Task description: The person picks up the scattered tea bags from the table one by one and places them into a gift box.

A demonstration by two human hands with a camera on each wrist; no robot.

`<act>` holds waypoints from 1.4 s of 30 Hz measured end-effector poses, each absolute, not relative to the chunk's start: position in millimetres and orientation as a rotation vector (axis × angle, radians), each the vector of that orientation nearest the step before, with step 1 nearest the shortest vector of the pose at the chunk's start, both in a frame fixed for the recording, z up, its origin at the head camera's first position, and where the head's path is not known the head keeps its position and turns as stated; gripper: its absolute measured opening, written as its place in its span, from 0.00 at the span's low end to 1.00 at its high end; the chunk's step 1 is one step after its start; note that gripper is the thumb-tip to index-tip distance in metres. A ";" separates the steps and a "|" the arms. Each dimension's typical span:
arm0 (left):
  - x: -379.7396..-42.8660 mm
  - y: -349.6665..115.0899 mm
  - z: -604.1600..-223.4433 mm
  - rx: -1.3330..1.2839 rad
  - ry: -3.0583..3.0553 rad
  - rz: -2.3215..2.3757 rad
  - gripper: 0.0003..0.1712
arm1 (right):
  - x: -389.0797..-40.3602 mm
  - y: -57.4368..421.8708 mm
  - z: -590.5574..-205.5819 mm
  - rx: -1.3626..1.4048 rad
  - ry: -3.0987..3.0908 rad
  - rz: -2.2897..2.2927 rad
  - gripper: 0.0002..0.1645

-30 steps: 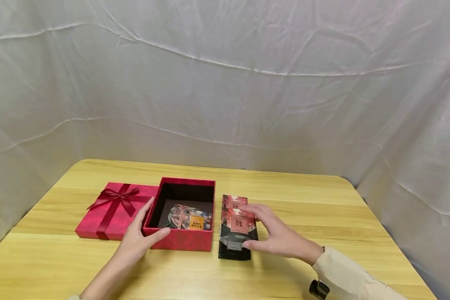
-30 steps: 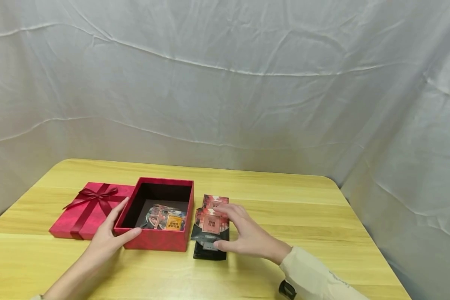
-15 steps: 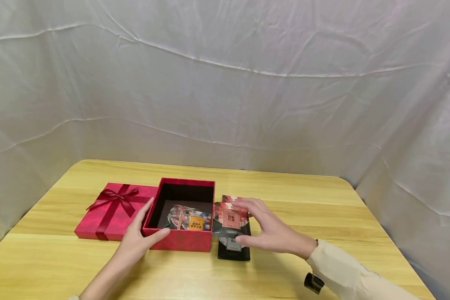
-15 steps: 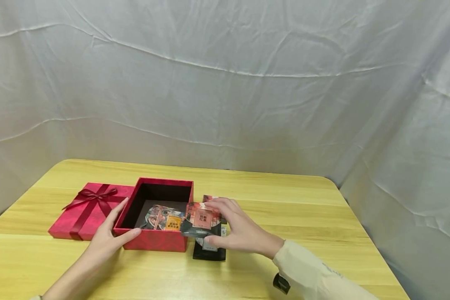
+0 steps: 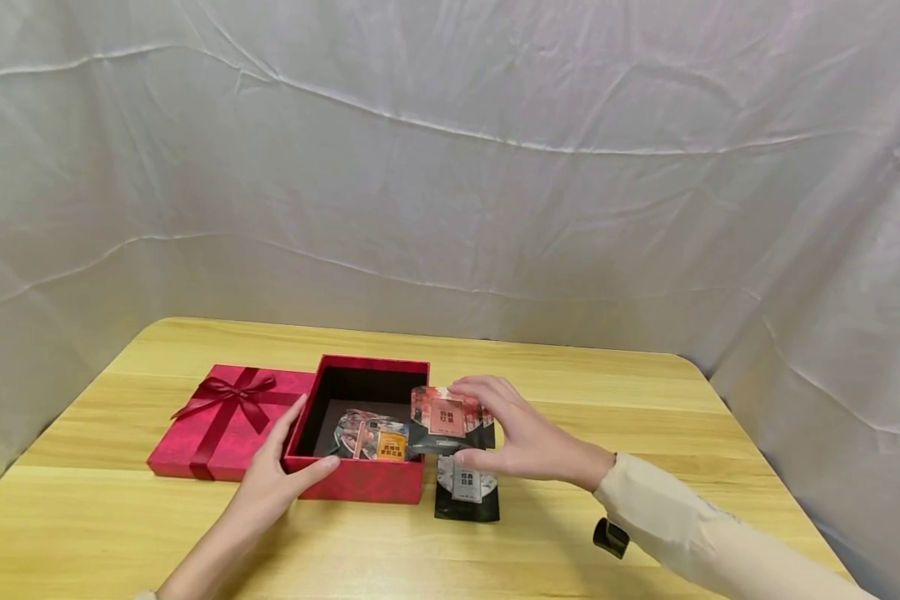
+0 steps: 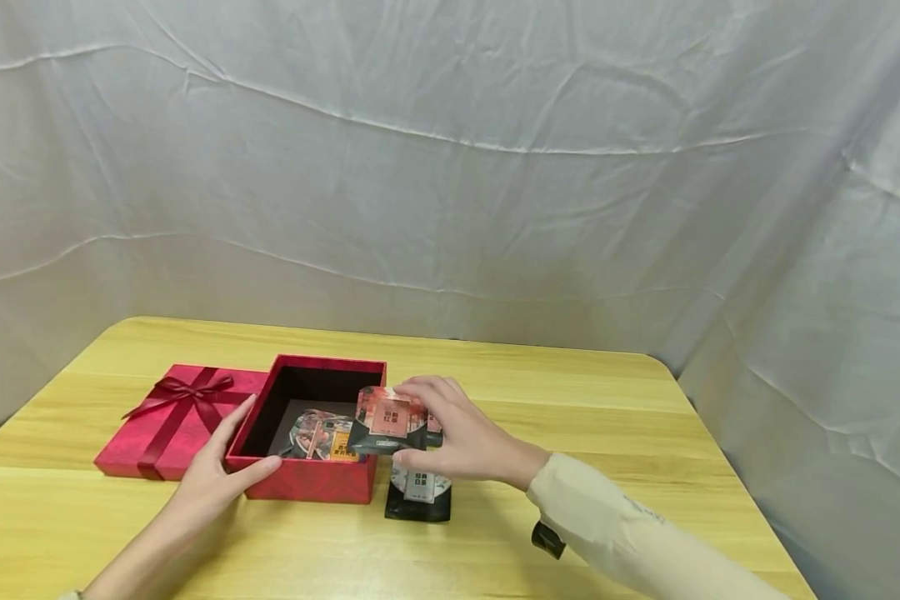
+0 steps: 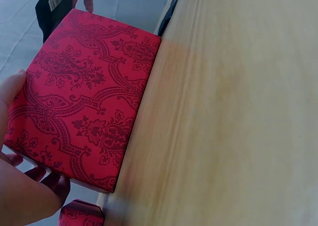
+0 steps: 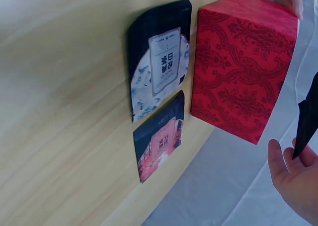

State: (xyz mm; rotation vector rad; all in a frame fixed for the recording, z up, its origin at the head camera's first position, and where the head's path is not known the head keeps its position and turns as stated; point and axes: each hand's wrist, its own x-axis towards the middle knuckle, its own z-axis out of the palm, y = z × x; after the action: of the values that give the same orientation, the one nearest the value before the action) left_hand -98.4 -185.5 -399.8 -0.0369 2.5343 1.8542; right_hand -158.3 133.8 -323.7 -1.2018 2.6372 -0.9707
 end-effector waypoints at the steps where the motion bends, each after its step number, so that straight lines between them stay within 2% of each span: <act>1: -98.4 -185.5 -399.7 -0.038 2.530 1.857 0.53 | -159.5 132.5 -323.4 -1.201 2.638 -0.971 0.43; 17: -98.9 -187.1 -400.4 -0.029 2.556 1.838 0.53 | -168.5 112.0 -316.5 -1.092 2.618 -0.991 0.44; 42: -99.9 -186.4 -401.2 -0.010 2.548 1.865 0.53 | -179.0 77.6 -319.9 -1.087 2.618 -0.964 0.44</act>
State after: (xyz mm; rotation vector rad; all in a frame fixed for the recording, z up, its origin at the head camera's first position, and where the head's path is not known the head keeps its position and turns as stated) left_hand -99.9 -186.4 -401.2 -0.0099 2.5480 1.8654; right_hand -179.0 77.6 -319.9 -1.0869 2.6183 -0.9642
